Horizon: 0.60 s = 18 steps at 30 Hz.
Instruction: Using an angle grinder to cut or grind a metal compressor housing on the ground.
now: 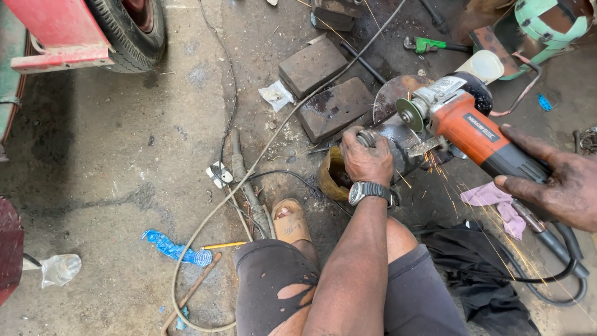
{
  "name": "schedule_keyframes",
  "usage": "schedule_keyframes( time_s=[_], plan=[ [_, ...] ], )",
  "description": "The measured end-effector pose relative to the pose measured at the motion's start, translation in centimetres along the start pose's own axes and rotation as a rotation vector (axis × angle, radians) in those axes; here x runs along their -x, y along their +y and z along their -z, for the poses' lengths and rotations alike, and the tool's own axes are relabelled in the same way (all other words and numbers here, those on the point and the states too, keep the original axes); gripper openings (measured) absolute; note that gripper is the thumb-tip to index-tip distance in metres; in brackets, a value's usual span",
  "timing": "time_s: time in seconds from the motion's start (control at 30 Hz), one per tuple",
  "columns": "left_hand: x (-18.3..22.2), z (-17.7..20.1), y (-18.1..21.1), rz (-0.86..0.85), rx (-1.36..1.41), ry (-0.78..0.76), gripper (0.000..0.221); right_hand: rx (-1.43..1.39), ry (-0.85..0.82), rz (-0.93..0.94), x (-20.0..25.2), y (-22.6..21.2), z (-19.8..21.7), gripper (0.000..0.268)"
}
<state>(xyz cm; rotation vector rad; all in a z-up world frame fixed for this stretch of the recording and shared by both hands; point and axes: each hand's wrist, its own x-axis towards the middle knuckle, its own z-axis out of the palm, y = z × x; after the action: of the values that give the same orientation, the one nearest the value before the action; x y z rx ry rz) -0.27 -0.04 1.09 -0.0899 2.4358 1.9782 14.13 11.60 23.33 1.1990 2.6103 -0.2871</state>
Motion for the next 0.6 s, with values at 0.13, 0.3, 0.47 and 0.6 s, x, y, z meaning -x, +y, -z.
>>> schedule_keyframes(
  time_s=[0.13, 0.3, 0.47, 0.6],
  plan=[
    [0.0, -0.2, -0.3, -0.019, -0.003, 0.021, 0.035, -0.310, 0.059, 0.119, 1.3, 1.2, -0.8, 0.087],
    [0.1, 0.1, -0.2, -0.010, 0.007, 0.011, 0.035, -0.152, 0.077, 0.154, 0.9, 1.8, -0.7, 0.090],
    [0.0, 0.1, -0.1, -0.023, 0.012, 0.021, 0.036, 0.004, -0.090, -0.096, 0.3, -2.1, 0.7, 0.092],
    [0.0, -0.1, -0.1, 0.015, 0.026, 0.015, 0.037, 0.215, -0.030, -0.046, -0.3, -0.1, 0.1, 0.096]
  ],
)
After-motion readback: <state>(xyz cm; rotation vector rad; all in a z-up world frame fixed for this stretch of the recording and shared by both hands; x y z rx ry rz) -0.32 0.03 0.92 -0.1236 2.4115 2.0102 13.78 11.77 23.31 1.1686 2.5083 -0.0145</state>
